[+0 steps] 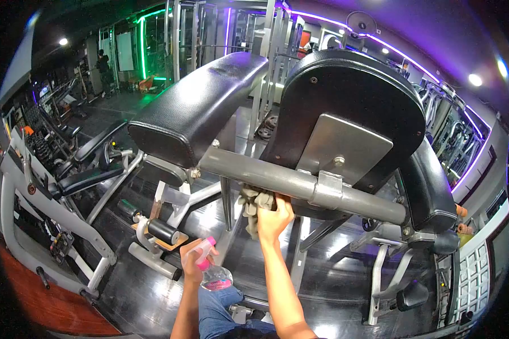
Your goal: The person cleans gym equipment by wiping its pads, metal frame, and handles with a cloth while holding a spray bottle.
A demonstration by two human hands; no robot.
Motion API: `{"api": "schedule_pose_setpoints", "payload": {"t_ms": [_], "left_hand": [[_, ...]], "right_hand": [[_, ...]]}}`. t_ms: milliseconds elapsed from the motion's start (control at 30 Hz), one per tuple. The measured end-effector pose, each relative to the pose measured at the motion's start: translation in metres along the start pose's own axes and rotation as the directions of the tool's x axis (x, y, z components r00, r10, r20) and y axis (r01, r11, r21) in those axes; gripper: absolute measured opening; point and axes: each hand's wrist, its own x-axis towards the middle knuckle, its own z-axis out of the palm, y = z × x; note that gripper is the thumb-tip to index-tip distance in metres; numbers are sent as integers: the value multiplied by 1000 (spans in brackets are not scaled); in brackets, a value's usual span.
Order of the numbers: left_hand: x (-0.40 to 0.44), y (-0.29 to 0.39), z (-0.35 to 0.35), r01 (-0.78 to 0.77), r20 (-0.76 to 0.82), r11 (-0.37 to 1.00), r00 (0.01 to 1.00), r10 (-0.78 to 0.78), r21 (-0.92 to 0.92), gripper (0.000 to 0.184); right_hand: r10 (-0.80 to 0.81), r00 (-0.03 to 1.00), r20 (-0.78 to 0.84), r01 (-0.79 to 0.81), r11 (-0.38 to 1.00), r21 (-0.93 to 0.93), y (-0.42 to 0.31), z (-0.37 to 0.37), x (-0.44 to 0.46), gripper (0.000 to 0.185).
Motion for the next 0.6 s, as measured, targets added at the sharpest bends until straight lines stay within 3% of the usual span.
{"api": "schedule_pose_setpoints", "payload": {"t_ms": [267, 400, 500, 533, 600], "left_hand": [[-3, -4, -13, -38, 35, 998, 999, 39, -53, 55], [-2, -4, -13, -33, -26, 999, 999, 33, -8, 60], [-1, -1, -12, -13, -23, 1000, 1000, 13, 0, 61], [-1, -1, -11, -12, -22, 1000, 1000, 12, -1, 61], [-3, 0, -12, -18, 24, 999, 1000, 19, -52, 53]], "right_hand": [[171, 951, 258, -154, 984, -84, 45, -7, -44, 28], [45, 984, 172, -54, 997, 53, 5, -17, -14, 33], [-18, 999, 30, 19, 1000, -13, -19, -16, 10, 37], [57, 992, 111, -49, 996, -76, -15, -14, 11, 38], [15, 995, 101, -4, 995, -104, 11, -3, 1, 37]]}}
